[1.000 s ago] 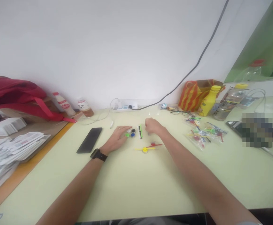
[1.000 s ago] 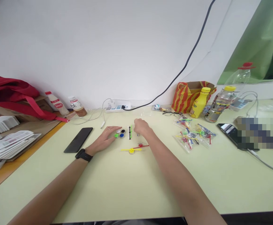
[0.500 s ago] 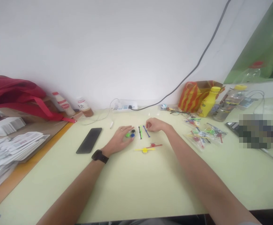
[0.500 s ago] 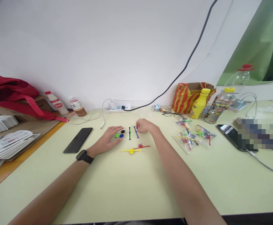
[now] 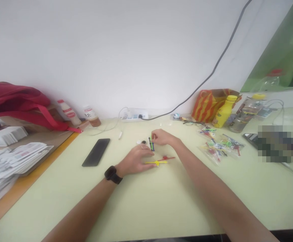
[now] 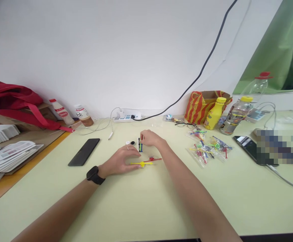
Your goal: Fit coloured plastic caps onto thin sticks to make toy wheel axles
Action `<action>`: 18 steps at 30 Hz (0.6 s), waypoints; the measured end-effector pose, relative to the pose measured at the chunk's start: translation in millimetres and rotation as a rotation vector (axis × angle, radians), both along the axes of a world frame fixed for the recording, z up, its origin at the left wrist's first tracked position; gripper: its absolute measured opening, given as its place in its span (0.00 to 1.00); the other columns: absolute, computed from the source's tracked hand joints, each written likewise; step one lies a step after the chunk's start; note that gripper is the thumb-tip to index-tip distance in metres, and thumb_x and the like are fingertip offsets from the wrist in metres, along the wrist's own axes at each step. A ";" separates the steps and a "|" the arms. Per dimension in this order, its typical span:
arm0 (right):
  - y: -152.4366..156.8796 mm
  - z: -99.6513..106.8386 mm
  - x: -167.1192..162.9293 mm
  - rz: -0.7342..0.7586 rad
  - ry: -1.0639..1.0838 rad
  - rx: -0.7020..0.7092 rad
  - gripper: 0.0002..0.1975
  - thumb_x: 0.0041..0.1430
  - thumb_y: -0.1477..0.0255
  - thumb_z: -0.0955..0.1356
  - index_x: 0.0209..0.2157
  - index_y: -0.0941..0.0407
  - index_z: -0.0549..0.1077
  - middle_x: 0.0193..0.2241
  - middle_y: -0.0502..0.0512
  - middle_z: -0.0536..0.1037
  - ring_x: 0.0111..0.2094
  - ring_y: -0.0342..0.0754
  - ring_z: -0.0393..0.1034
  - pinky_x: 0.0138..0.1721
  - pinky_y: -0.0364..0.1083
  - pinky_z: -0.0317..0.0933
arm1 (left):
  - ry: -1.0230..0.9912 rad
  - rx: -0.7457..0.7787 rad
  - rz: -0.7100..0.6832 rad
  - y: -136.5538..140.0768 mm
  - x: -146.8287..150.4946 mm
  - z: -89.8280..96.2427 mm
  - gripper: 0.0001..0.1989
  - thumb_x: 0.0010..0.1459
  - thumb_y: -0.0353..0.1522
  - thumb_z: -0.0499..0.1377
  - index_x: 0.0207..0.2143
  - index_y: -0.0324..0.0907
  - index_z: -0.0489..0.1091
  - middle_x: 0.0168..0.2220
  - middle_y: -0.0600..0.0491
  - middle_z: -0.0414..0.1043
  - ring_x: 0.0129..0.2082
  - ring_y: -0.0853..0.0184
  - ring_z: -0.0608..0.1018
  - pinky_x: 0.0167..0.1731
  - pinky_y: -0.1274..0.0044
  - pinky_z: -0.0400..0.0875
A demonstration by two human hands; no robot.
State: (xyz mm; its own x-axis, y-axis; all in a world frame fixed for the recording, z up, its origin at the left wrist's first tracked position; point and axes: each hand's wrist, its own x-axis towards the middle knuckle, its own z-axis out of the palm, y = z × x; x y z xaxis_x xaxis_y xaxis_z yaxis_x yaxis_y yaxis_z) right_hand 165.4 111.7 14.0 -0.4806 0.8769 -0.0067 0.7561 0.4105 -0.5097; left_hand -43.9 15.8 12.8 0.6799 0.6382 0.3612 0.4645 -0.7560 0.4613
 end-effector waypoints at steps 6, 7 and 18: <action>-7.5 -4.7 -12.4 0.057 0.033 0.100 0.10 0.61 0.71 0.72 0.45 0.56 0.76 0.43 0.57 0.76 0.39 0.46 0.70 0.40 0.42 0.60 | 0.005 -0.133 -0.032 -4.3 5.2 -1.6 0.06 0.60 0.36 0.66 0.39 0.46 0.80 0.42 0.49 0.80 0.45 0.59 0.79 0.48 0.69 0.72; -8.6 -5.4 -14.3 0.070 0.034 0.108 0.09 0.61 0.72 0.72 0.44 0.56 0.77 0.44 0.57 0.75 0.40 0.46 0.69 0.41 0.42 0.60 | -0.010 -0.164 -0.027 -4.1 4.4 -0.3 0.06 0.58 0.34 0.66 0.39 0.45 0.79 0.41 0.50 0.80 0.43 0.59 0.79 0.47 0.69 0.73; -13.4 1.0 -16.7 0.134 0.027 0.053 0.05 0.58 0.79 0.70 0.36 0.58 0.78 0.38 0.55 0.78 0.37 0.44 0.69 0.35 0.40 0.58 | -0.153 -0.540 0.005 8.8 -11.5 5.2 0.05 0.54 0.30 0.66 0.34 0.40 0.76 0.38 0.50 0.80 0.40 0.60 0.81 0.44 0.71 0.75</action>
State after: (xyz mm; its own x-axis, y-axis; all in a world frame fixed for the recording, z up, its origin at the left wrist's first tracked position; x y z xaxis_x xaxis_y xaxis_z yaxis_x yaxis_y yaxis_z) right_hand 148.8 98.3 15.0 -0.5925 0.8039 0.0520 0.6794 0.5333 -0.5040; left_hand -55.4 24.6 18.0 0.6420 0.7629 0.0765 0.3648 -0.3917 0.8447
